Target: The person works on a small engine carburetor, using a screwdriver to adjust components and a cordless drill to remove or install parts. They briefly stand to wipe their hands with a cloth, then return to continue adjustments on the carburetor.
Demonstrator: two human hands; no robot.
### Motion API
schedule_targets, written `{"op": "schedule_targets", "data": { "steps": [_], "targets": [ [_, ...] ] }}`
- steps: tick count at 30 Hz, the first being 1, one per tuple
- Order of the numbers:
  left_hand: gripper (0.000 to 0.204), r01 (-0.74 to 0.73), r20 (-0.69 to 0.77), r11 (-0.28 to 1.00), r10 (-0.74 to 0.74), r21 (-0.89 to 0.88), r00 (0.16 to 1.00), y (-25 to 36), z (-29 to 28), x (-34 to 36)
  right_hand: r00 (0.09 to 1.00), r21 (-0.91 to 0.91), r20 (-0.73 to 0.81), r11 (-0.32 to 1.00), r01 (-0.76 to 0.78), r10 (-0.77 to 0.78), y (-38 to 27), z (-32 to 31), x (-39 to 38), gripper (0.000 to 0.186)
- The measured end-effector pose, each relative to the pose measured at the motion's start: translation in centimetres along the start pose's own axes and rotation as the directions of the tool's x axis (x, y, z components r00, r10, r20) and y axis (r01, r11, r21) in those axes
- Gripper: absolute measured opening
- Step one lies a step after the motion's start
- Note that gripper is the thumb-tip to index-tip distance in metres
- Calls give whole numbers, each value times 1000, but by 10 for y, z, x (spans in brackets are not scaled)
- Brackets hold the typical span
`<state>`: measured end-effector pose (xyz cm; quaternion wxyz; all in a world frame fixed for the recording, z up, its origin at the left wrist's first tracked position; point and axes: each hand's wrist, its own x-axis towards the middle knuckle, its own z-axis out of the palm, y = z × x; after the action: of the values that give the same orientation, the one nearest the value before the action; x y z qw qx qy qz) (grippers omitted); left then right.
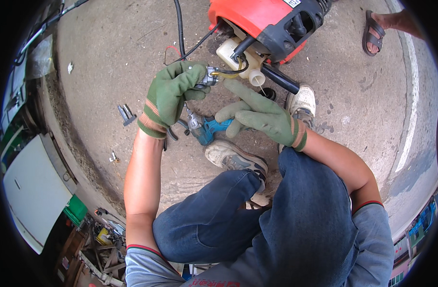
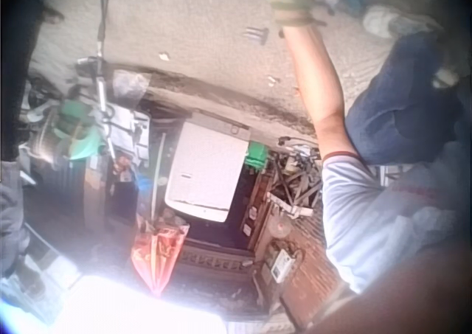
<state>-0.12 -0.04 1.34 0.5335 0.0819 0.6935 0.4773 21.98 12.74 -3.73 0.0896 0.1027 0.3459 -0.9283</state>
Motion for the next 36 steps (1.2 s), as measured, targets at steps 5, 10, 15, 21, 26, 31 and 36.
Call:
{"op": "schedule_targets", "data": {
  "steps": [5,10,15,21,26,31,36],
  "targets": [
    [37,-1,4,1000,1,-11,1000,-1,-1,0,1000,-22,-9,1000,3,-3,0,-1,-1,74],
    [37,-13,13,1000,13,0,1000,-1,3,-1,1000,37,-7,999,10,-9,-4,3,3,76],
    [35,-5,9,992,4,124,1000,-1,5,-1,998,56,55,998,6,-9,8,0,6,80],
    [34,-8,35,998,6,58,999,2,7,1,997,-25,79,1000,14,-12,9,-4,7,78],
    [37,-2,34,998,1,55,999,0,3,0,999,-10,45,1000,28,-28,-2,4,3,72],
    [38,-30,24,1000,30,-9,999,2,0,0,1000,5,23,1000,12,-12,1,-1,-1,73],
    [39,-33,43,998,35,-57,998,-4,-7,3,1000,16,10,1000,9,-9,0,0,0,74]
  ]
}}
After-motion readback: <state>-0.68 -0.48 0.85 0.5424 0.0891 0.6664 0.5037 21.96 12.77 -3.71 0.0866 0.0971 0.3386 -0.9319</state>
